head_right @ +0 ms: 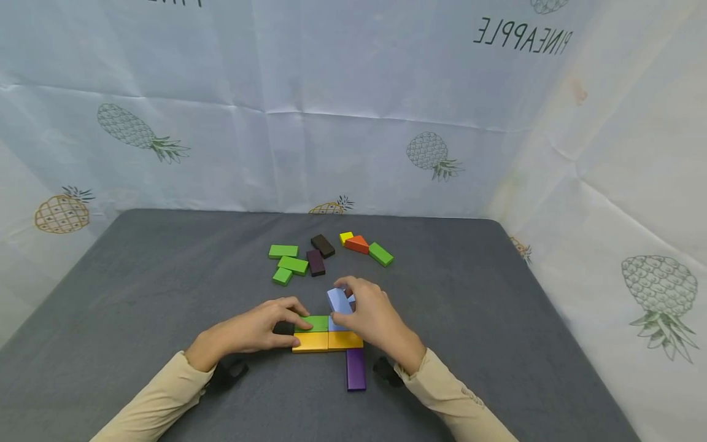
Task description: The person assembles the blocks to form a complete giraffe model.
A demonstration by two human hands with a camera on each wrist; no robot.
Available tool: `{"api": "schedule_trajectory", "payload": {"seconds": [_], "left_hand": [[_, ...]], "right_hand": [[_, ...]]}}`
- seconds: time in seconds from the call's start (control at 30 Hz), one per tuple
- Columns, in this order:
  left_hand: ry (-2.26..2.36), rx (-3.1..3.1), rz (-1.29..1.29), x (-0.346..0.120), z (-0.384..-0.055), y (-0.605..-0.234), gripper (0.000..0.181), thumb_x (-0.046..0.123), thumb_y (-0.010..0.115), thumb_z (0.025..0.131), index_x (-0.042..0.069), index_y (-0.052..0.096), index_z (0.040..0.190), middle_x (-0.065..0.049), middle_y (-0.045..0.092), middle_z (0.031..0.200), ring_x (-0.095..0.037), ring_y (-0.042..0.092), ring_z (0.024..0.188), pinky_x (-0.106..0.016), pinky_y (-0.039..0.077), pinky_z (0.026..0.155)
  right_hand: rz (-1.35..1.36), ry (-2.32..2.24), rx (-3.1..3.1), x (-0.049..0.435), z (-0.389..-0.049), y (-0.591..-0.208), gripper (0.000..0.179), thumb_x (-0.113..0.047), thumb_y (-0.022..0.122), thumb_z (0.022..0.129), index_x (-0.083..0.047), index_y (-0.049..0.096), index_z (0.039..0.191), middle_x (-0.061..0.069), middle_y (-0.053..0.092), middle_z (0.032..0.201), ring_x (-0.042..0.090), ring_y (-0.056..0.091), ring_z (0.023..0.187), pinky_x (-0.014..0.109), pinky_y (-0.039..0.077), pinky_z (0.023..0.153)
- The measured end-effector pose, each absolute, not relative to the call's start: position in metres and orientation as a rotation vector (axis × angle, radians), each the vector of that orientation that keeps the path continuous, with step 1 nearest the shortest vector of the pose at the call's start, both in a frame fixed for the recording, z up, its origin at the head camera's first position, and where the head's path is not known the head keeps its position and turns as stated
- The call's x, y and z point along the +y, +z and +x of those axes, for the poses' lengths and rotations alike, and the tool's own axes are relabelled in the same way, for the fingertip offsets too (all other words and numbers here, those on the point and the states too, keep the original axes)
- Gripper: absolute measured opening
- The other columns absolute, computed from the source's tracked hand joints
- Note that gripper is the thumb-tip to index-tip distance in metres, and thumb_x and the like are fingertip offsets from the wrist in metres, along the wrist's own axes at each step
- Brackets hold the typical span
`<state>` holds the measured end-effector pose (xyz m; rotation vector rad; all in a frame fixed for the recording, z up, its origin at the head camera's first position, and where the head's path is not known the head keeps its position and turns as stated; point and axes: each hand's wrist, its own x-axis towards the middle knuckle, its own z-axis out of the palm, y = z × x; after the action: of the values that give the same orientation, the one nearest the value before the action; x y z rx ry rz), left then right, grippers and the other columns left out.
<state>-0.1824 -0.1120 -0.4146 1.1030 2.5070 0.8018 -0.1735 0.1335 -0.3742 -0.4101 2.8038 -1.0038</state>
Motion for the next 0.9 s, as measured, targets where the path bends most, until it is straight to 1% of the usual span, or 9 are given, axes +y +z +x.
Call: {"api": "schedule_trajectory", "payload": {"seconds": [0.37, 0.63, 0.9], "left_hand": [[0.809, 2.514, 1.104, -0.112, -0.182, -0.415, 0.029, 0.022, 0.073, 0.091, 0.015, 0.073, 0.120, -0.001, 0.061, 0.122, -0.020, 0.059, 0.112, -0.040, 0.052, 0.095], [0.809, 2.514, 1.088, -0.112, -0.182, -0.415, 0.030, 0.022, 0.073, 0.091, 0.015, 0.073, 0.120, 0.000, 0.061, 0.123, -0.021, 0.059, 0.114, -0.040, 0.052, 0.096], [0.811, 2.508, 1.076, -0.112, -0.182, -0.414, 0.030, 0.021, 0.073, 0.091, 0.016, 0.073, 0.120, 0.001, 0.060, 0.123, -0.019, 0.058, 0.115, -0.040, 0.051, 0.097]], "right_hand": [[-0.498, -1.010, 2.739, 0.129, -0.158, -0.379, 0.043, -0.021, 0.080, 0.082, -0.015, 0.064, 0.122, 0.005, 0.067, 0.110, 0.013, 0.063, 0.080, 0.026, 0.054, 0.064], [-0.580, -0.998, 2.697, 0.124, -0.144, -0.382, 0.044, -0.019, 0.081, 0.081, -0.011, 0.064, 0.120, 0.003, 0.066, 0.106, 0.011, 0.063, 0.081, 0.023, 0.052, 0.060], [-0.613, -0.954, 2.640, 0.121, -0.133, -0.385, 0.047, -0.023, 0.082, 0.081, -0.010, 0.063, 0.122, 0.001, 0.065, 0.102, 0.008, 0.062, 0.078, 0.024, 0.049, 0.064]]}}
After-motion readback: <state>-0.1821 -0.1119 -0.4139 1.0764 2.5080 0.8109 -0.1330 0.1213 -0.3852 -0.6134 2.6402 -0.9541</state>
